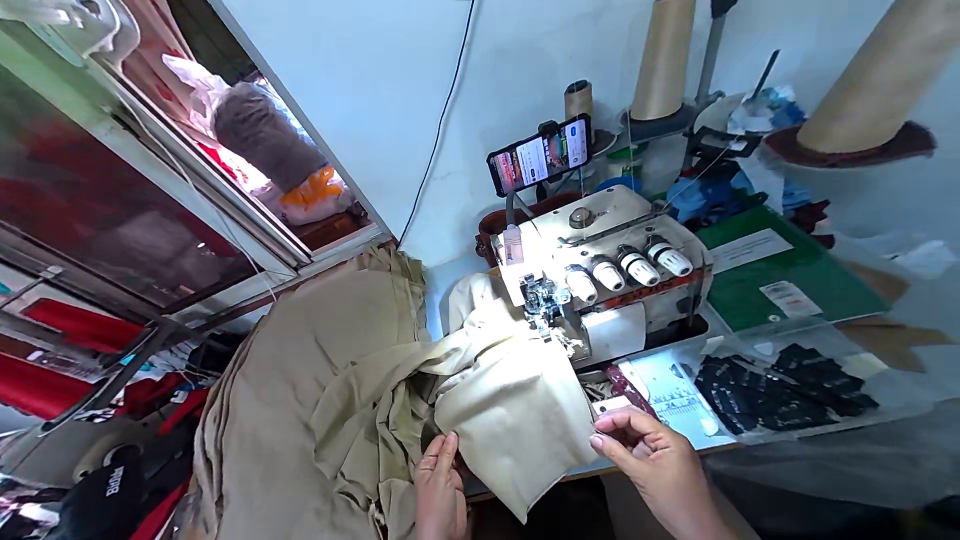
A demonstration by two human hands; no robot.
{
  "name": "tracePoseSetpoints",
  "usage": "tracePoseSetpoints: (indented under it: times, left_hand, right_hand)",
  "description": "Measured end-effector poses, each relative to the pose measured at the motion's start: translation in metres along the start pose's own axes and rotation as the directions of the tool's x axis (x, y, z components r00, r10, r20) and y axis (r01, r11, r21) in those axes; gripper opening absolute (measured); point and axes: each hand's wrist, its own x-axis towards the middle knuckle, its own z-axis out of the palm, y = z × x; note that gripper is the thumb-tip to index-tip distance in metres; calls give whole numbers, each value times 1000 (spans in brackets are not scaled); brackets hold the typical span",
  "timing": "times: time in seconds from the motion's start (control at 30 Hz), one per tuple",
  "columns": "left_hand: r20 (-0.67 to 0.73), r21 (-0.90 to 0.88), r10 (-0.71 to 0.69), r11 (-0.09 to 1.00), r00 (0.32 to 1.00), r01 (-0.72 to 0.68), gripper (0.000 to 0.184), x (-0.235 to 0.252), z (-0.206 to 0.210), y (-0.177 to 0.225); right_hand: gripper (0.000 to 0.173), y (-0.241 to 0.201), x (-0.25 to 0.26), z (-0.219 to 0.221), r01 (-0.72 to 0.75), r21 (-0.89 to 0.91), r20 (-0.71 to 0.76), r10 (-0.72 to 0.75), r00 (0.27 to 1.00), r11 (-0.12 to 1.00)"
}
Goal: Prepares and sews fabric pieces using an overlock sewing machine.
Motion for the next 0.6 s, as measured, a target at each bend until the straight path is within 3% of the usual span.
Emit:
tracePoseSetpoints:
  times: [0.17,0.37,0.5,0.6]
  left_hand:
    - [0,13,17,1000,1000,-17,25,4,-2,-1]
    - [7,169,155,974,988,-154,25,13,-9,15]
    - [81,168,107,979,991,-120,26,16,-12,24]
    - [104,168,141,973,985,-157,25,13,-12,32]
  right_hand:
    - [5,-3,-2,-4,-33,-1,-18,33,999,999]
    - [4,-19,-3,-4,-86,36,11,85,996,996]
    - [17,-17,1,4,-270,139,75,262,962,953]
    - [5,-9,-2,2,-297,136,124,282,951,945]
